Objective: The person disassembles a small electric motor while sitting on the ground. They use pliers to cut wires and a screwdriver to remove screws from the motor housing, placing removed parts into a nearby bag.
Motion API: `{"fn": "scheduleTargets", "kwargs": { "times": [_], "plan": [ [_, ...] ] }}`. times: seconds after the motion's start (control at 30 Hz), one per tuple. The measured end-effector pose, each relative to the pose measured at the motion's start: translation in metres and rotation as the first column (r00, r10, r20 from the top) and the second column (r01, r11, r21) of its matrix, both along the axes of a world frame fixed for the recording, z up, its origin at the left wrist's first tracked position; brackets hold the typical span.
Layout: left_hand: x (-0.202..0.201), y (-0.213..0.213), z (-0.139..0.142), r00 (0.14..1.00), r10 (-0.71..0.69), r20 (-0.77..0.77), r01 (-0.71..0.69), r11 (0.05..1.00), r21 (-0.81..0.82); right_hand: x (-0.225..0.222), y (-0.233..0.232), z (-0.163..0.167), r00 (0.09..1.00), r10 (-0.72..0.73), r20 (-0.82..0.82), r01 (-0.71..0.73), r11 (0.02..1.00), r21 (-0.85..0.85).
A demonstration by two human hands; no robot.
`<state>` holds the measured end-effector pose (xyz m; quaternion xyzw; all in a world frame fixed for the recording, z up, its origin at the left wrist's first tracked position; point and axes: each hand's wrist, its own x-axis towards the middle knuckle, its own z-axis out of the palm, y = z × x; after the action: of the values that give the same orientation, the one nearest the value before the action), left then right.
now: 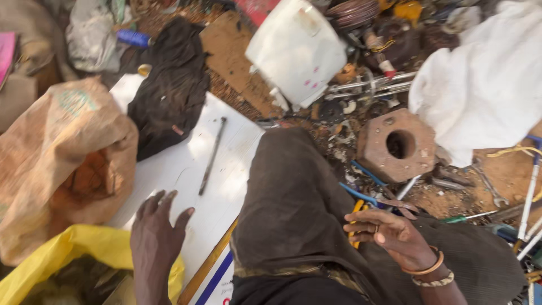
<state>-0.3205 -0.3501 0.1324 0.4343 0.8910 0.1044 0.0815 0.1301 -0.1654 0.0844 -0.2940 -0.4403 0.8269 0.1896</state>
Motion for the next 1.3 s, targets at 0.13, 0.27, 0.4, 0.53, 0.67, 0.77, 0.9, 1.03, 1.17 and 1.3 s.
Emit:
{"fn": "scheduleTargets", "kwargs": {
  "times": [0.13,0.27,0.4,0.53,0.67,0.77,0.9,1.03,1.17,1.3],
  "plan": [
    [0.092,0.105,-0.005,0.841,-0.493,0.225,0.482,0.87,0.103,0.048,-0.017,-0.018,0.956,-0.267,0.124,0.28,0.955,-0.098],
    [0.178,0.161,-0.013,0.609,-0.732,0.307,0.765,0.644,0.019,0.081,-0.015,-0.022,0.914,-0.392,0.105,0.4,0.914,-0.069],
    [0.237,0.196,-0.027,0.433,-0.791,0.431,0.892,0.445,-0.08,0.126,0.027,-0.03,0.873,-0.486,0.032,0.485,0.874,0.031],
    [0.281,0.231,-0.043,0.363,-0.81,0.461,0.919,0.394,-0.032,0.152,0.09,-0.057,0.732,-0.67,-0.124,0.659,0.742,-0.126],
    [0.299,0.276,-0.058,0.429,-0.795,0.43,0.854,0.511,0.094,0.149,0.119,-0.091,0.533,-0.815,0.226,0.824,0.561,0.078],
    [0.301,0.32,-0.075,0.552,-0.716,0.428,0.715,0.67,0.2,0.147,0.119,-0.106,0.664,-0.701,0.26,0.734,0.678,-0.048],
    [0.289,0.399,-0.098,0.723,-0.673,0.157,0.592,0.72,0.362,0.147,0.114,-0.11,0.634,-0.707,0.313,0.74,0.673,0.021],
    [0.266,0.494,-0.112,0.824,-0.565,0.031,0.48,0.727,0.491,0.145,0.116,-0.112,0.622,-0.713,0.325,0.752,0.659,0.007],
    [0.226,0.575,-0.11,0.864,-0.465,-0.195,0.501,0.75,0.431,0.143,0.118,-0.119,0.607,-0.709,0.361,0.754,0.657,0.022],
    [0.197,0.623,-0.098,0.785,-0.426,-0.45,0.585,0.748,0.313,0.141,0.121,-0.125,0.596,-0.673,0.438,0.732,0.679,0.047]
  ]
}}
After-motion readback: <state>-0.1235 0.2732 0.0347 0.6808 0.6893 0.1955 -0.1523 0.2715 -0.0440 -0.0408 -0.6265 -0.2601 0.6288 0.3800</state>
